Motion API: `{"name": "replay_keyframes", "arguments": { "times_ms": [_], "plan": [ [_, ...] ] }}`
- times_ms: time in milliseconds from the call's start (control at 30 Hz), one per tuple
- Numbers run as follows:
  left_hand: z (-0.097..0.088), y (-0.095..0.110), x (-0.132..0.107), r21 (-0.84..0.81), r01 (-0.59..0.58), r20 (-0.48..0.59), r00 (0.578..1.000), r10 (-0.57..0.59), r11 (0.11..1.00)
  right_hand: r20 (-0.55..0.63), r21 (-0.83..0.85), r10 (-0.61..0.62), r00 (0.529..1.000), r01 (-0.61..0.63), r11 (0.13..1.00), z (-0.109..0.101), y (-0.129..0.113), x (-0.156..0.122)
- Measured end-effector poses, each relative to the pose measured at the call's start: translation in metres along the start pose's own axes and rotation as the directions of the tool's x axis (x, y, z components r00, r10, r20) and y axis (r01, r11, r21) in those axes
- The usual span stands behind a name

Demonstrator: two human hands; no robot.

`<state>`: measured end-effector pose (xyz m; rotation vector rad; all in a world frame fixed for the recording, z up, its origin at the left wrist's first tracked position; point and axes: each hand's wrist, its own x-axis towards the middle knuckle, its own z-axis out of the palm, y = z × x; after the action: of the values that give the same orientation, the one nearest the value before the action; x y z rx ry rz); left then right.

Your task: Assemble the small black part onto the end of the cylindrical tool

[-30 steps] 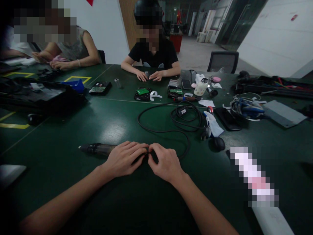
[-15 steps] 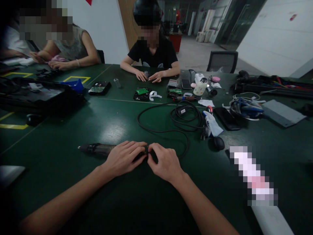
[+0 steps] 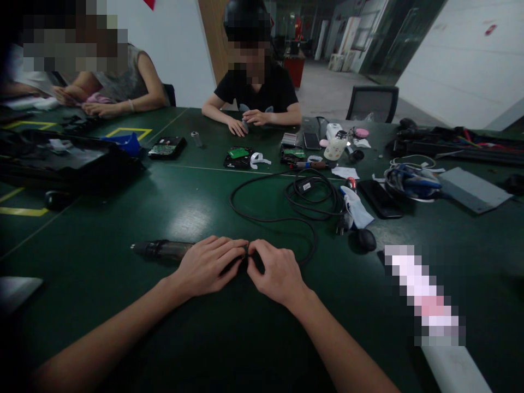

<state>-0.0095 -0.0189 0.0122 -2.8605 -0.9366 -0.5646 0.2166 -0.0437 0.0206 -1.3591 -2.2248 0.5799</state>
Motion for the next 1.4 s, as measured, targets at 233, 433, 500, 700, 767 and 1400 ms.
{"name": "replay_keyframes", "arguments": {
  "times_ms": [233, 433, 500, 700, 767, 1400],
  "plan": [
    [-0.0006, 0.0003, 0.0003, -0.002, 0.01, -0.007, 1.0, -0.01, 1.0, 0.001, -0.008, 0.004, 1.0, -0.004, 1.0, -0.0008, -0.0005, 0.0003],
    [0.0011, -0.0004, -0.0003, 0.026, 0.022, -0.032, 0.999, -0.021, 0.999, 0.001, 0.004, -0.003, 1.0, 0.003, 1.0, -0.0017, -0.0011, 0.0003],
    [0.0004, -0.0002, 0.0, 0.012, 0.019, -0.034, 0.999, -0.018, 1.0, -0.005, 0.001, -0.005, 1.0, 0.005, 1.0, -0.0016, -0.001, 0.0002],
    [-0.0006, 0.0007, 0.0006, 0.012, 0.022, -0.02, 1.0, -0.022, 1.0, 0.004, 0.006, -0.005, 1.0, 0.005, 1.0, -0.0009, -0.0001, 0.0002],
    [0.0002, 0.0007, 0.0004, 0.027, 0.045, -0.019, 0.999, -0.045, 0.999, 0.002, 0.002, -0.004, 1.0, 0.004, 1.0, -0.0003, 0.0002, 0.0002],
    [0.0004, 0.0001, 0.0004, 0.007, 0.036, -0.006, 0.999, -0.036, 0.999, -0.006, 0.001, -0.002, 1.0, 0.002, 1.0, -0.0012, -0.0009, 0.0001]
  ]
}}
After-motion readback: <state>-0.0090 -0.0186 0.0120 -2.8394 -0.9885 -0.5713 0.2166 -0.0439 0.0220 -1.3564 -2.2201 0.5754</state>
